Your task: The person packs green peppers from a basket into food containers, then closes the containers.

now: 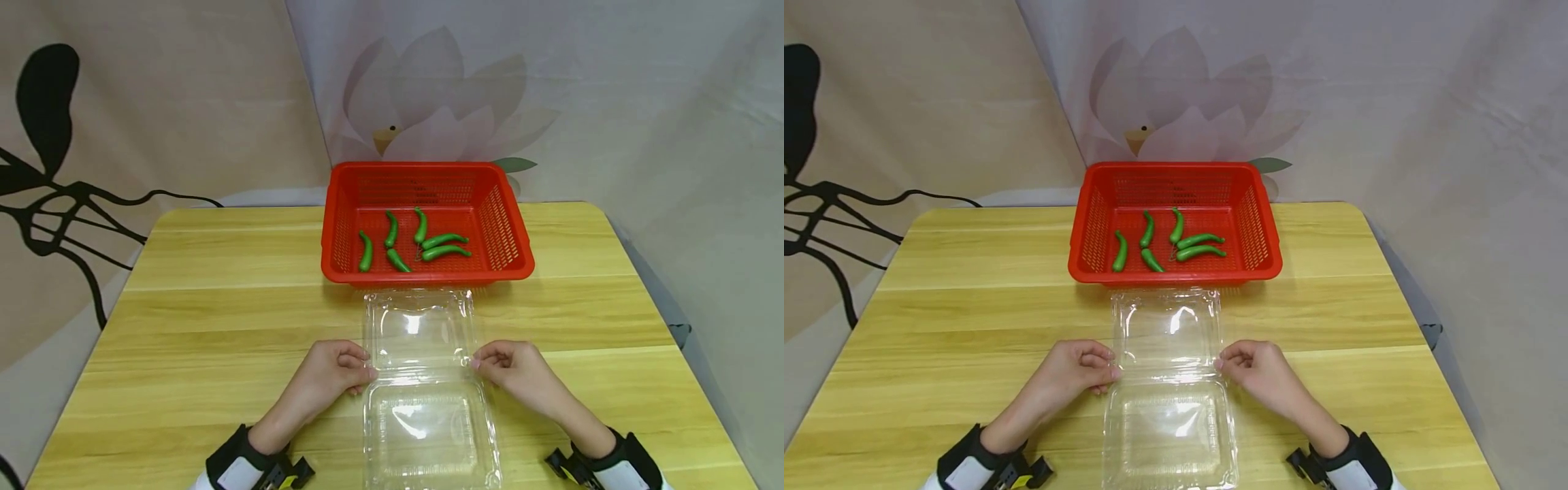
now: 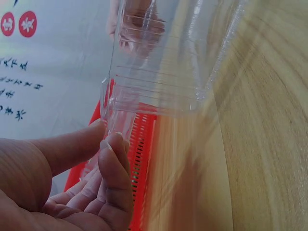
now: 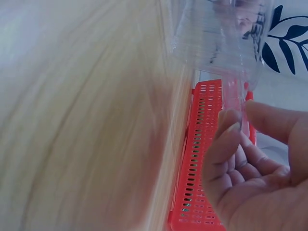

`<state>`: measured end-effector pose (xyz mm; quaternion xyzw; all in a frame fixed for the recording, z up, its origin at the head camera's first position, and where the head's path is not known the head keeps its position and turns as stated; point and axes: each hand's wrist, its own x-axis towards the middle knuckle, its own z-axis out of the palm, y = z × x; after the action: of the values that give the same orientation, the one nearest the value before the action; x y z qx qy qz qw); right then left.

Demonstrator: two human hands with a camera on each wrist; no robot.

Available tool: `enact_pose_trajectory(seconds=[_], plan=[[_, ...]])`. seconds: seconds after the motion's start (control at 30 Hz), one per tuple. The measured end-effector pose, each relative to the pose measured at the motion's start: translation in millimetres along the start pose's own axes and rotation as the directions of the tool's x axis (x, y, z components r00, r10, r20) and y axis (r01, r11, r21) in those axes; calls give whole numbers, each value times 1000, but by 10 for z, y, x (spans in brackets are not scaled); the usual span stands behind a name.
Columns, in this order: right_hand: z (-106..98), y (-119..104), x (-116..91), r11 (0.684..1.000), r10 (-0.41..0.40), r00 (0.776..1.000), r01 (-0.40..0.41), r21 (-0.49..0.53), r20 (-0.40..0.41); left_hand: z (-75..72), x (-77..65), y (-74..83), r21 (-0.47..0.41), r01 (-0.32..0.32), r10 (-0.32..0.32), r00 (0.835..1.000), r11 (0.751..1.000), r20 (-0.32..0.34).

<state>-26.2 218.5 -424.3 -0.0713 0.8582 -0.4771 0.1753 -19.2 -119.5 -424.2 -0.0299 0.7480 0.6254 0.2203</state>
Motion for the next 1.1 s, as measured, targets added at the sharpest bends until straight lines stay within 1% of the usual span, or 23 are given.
enact_pose_trajectory(seconds=[0.2, 0.43, 0.57, 0.73, 0.87, 1.1], plan=[[28, -18, -19, 1000, 18, 1000, -17, -19, 7, -12, -43, 24, 4, 11, -11, 999, 1000, -34], [52, -56, -20, 1000, 1, 1000, -1, -15, -6, -34, -53, 6, -14, -9, 9, 999, 1000, -51], [59, -78, 6, 1000, -19, 1000, 19, 16, -20, -45, -36, -11, -42, -16, 13, 998, 999, -66], [74, -98, 65, 998, -41, 998, 44, 51, -54, -59, -6, -30, -92, -9, 1, 996, 996, -84], [96, -90, 116, 997, -70, 994, 74, 39, -84, -74, 19, -39, -128, -3, -9, 996, 992, -88], [125, -77, 189, 992, -118, 985, 123, 31, -125, -93, 48, -54, -179, 6, -19, 997, 984, -74]])
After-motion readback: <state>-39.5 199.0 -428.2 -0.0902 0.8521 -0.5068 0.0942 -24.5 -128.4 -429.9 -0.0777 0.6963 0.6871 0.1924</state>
